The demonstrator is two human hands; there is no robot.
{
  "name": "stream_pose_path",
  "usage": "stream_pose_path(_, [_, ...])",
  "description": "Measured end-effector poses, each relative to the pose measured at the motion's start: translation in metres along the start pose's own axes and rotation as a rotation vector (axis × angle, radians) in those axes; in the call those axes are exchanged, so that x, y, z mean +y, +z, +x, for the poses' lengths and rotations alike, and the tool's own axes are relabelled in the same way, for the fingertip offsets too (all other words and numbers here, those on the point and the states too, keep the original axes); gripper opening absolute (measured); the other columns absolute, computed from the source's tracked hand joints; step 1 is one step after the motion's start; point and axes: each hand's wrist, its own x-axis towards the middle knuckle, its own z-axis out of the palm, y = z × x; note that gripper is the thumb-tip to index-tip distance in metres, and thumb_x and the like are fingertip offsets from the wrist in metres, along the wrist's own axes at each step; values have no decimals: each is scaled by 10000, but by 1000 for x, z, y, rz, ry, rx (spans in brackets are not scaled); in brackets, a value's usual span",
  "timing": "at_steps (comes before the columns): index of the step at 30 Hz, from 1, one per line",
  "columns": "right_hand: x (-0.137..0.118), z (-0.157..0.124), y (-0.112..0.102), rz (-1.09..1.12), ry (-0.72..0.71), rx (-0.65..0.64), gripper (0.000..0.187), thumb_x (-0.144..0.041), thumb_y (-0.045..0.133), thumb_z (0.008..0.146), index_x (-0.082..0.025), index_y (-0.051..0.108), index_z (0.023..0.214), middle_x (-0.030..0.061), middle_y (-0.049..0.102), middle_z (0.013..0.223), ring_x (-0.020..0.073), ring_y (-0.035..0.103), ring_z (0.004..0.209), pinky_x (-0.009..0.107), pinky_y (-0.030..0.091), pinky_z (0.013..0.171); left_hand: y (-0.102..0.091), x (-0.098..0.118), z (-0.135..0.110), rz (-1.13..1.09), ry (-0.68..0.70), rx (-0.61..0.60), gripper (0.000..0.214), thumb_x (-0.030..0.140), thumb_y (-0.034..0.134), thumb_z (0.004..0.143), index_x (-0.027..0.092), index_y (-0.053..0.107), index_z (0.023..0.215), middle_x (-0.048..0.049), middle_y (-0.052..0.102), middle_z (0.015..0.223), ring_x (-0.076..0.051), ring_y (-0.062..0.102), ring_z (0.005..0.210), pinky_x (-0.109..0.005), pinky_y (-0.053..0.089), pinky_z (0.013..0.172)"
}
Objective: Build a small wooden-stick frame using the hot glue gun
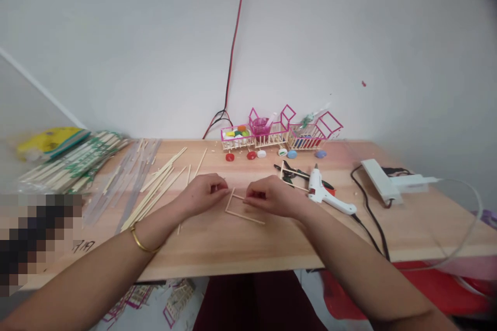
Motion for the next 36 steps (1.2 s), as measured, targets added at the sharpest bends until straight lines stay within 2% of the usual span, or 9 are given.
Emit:
stream_pose_path(3, [2,0,-3,12,18,101,257,-354,489,845,-163,622,738,-1,596,614,90,486,552,208,326,534,-2,0,0,43,-14,38,173,246,494,776,173,645,818,-20,610,771,-115,517,683,-225,374,629])
stream_pose_path(6, [6,0,-9,-13,103,172,187,-315,509,825,-179,629,778,8,618,669,104,501,580,223,348,550,-2,2,-2,149,-30,15,169,288,526,760,171,649,753,-25,612,734,-133,523,704,-240,379,654])
stream_pose_path(12, [1,-1,-8,-34,170,-83,154,-270,500,798,-198,630,760,1,622,686,110,513,590,232,356,554,1,11,-4,264,-77,-55,221,335,510,766,180,661,723,-37,632,729,-157,540,736,-274,380,705])
stream_pose_path(15, [-2,-2,-2,-73,207,-140,152,-304,517,777,-194,623,774,20,627,731,128,522,628,240,348,557,4,15,-5,271,-117,-76,244,374,524,754,182,660,694,-39,629,718,-164,542,731,-278,378,693])
stream_pose_path(20, [-2,-1,8,-180,237,-132,169,-342,537,752,-185,597,775,44,612,768,149,512,660,251,328,561,11,19,-6,310,-148,-77,290,461,565,707,188,656,669,-45,608,716,-184,538,733,-303,377,695])
stream_pose_path(28, [-7,3,15,-215,280,-148,134,-286,517,749,-182,600,743,50,601,776,150,515,687,242,323,573,17,26,-6,382,-190,-61,226,375,539,714,189,658,667,-57,597,748,-191,537,714,-314,386,677])
stream_pose_path(36, [-5,5,18,-207,283,-131,124,-245,502,738,-189,609,706,42,612,752,145,513,664,241,319,561,19,24,-5,351,-219,-55,188,321,530,700,187,660,674,-52,612,746,-176,540,683,-286,381,624])
